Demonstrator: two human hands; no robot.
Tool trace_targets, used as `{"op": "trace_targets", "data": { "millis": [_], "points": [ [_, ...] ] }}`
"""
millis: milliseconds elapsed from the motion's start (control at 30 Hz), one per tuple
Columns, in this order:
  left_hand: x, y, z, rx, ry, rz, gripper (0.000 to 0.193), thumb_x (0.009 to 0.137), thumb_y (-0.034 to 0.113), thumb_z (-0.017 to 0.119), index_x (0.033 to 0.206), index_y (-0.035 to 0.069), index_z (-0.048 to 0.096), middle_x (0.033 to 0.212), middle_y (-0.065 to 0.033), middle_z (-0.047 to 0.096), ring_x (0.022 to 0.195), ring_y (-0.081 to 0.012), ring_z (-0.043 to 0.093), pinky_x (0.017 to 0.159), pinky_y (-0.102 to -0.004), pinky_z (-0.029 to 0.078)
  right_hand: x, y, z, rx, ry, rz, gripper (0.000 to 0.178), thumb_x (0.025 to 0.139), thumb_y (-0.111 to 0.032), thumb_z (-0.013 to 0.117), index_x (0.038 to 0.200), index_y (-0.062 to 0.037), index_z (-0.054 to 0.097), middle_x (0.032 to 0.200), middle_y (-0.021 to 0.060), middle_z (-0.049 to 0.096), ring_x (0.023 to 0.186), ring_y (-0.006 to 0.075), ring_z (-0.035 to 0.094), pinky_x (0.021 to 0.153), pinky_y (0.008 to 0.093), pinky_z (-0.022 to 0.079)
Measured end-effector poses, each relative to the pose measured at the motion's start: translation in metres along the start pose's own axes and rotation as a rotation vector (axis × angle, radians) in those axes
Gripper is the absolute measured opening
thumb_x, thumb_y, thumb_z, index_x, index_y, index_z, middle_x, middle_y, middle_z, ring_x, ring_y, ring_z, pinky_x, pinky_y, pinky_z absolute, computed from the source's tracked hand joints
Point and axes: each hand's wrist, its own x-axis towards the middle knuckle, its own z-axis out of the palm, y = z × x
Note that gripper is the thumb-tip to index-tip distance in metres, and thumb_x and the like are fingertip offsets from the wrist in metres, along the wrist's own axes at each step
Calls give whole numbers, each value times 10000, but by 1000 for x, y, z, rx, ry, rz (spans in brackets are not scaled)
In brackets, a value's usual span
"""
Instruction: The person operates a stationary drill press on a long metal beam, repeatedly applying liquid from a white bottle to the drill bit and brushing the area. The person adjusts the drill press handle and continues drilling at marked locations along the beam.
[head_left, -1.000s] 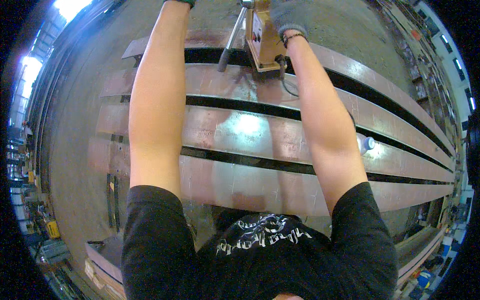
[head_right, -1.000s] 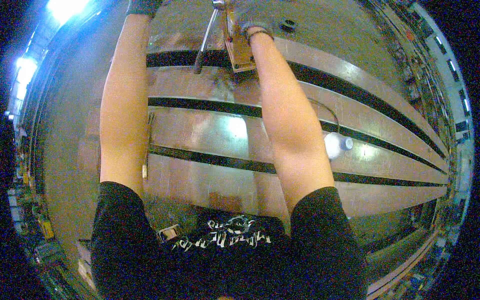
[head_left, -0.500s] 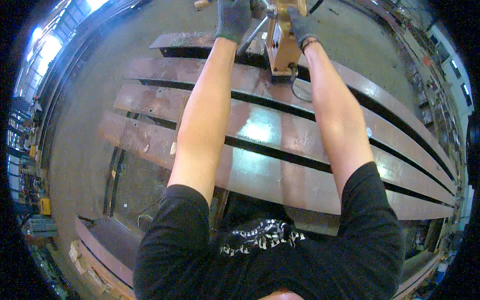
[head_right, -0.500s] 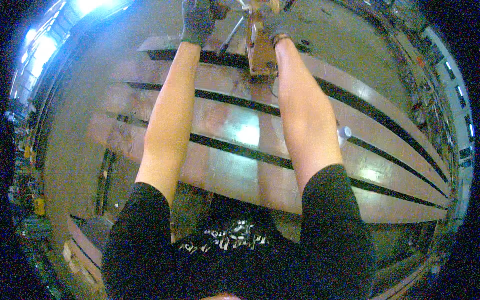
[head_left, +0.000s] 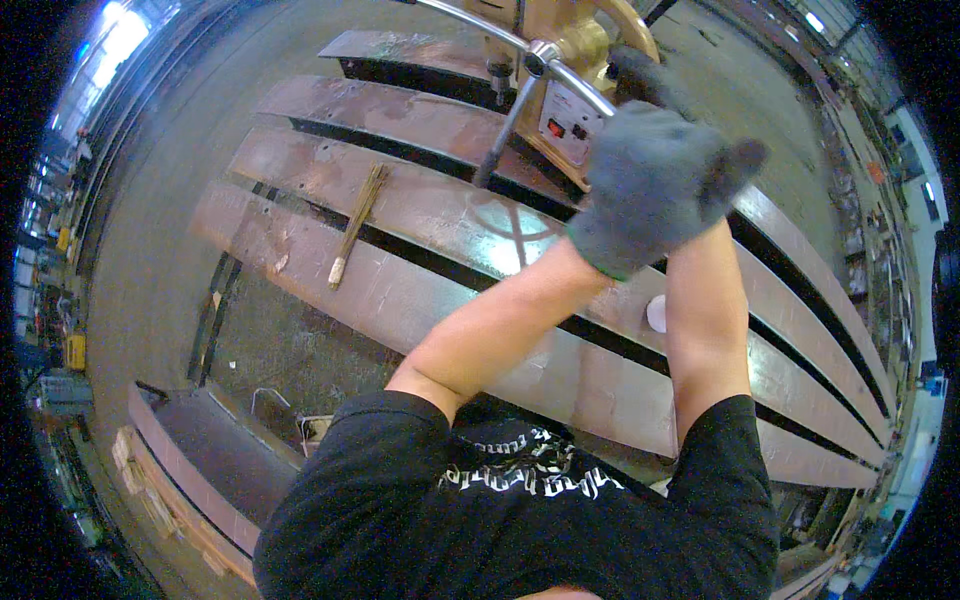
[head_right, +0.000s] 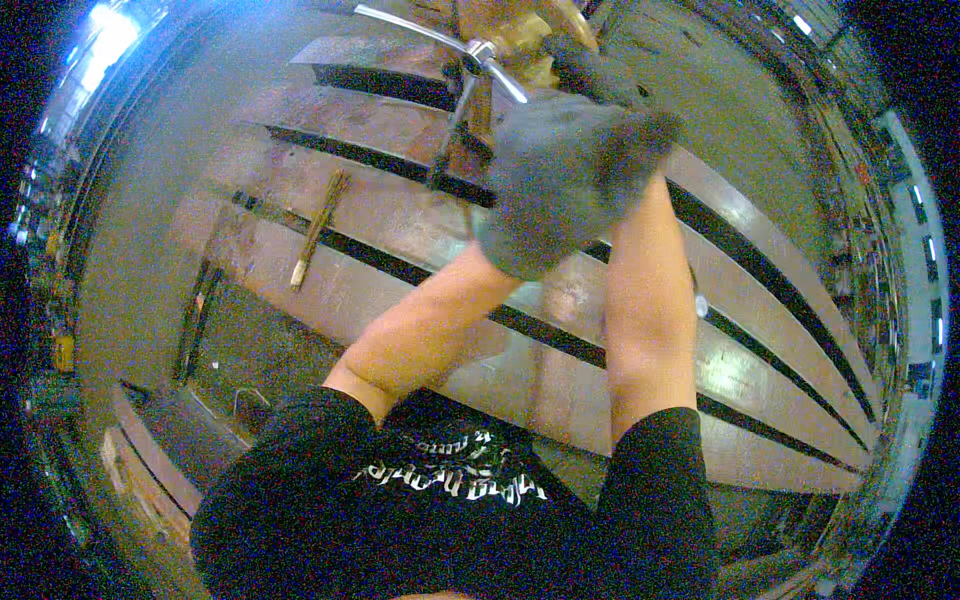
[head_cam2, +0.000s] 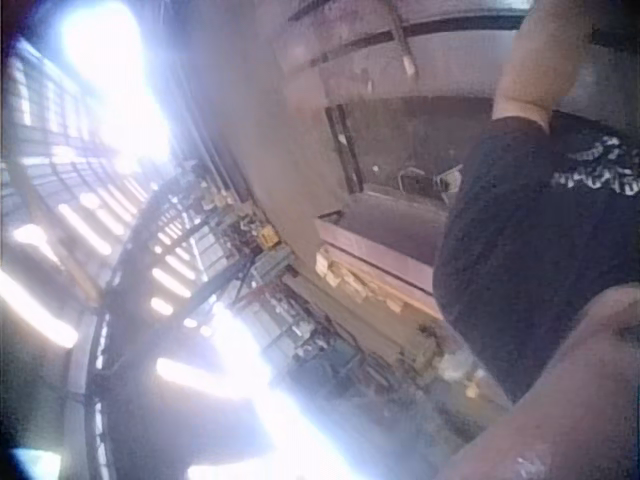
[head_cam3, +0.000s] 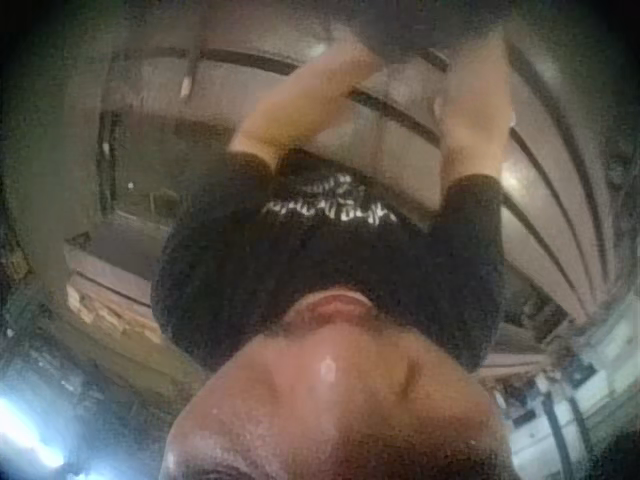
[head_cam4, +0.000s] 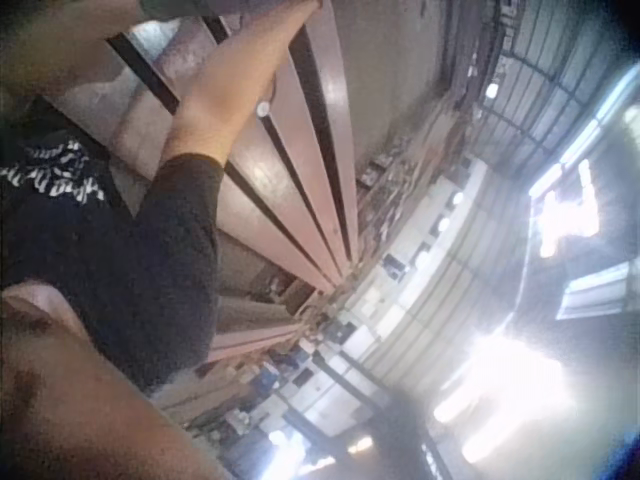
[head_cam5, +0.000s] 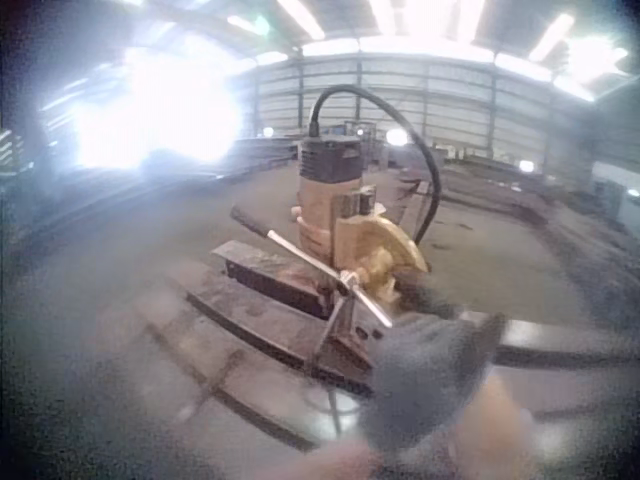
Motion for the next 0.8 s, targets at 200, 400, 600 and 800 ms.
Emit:
{"op": "trace_targets", "data": {
  "millis": [200,400,600,800],
  "points": [
    [-5,-6,43,229,26,79,466,928,489,665,650,115,663,606,-113,625,550,-334,624,555,-483,478,46,26,20,-113,-14,-130,377,877,-368,830,1067,-73,692,804,39,675,659,151,631,559,320,492],
    [30,-5,67,172,-25,33,481,956,511,595,681,136,714,599,-139,650,536,-339,643,546,-509,460,46,11,-4,-261,202,-294,383,881,-370,826,1071,-67,690,810,49,679,666,170,637,570,332,497],
    [50,-30,48,185,-96,81,471,937,523,623,717,131,765,646,-165,678,590,-355,691,548,-491,528,58,22,3,-315,275,-352,388,884,-371,823,1076,-62,688,816,58,683,674,189,643,581,345,502],
    [111,-58,-13,-330,36,198,510,1075,325,581,655,39,623,549,-2,557,507,-85,513,510,-326,451,70,30,4,-393,350,-374,394,887,-372,820,1080,-56,686,822,68,687,681,208,649,592,357,507]
  ]
}}
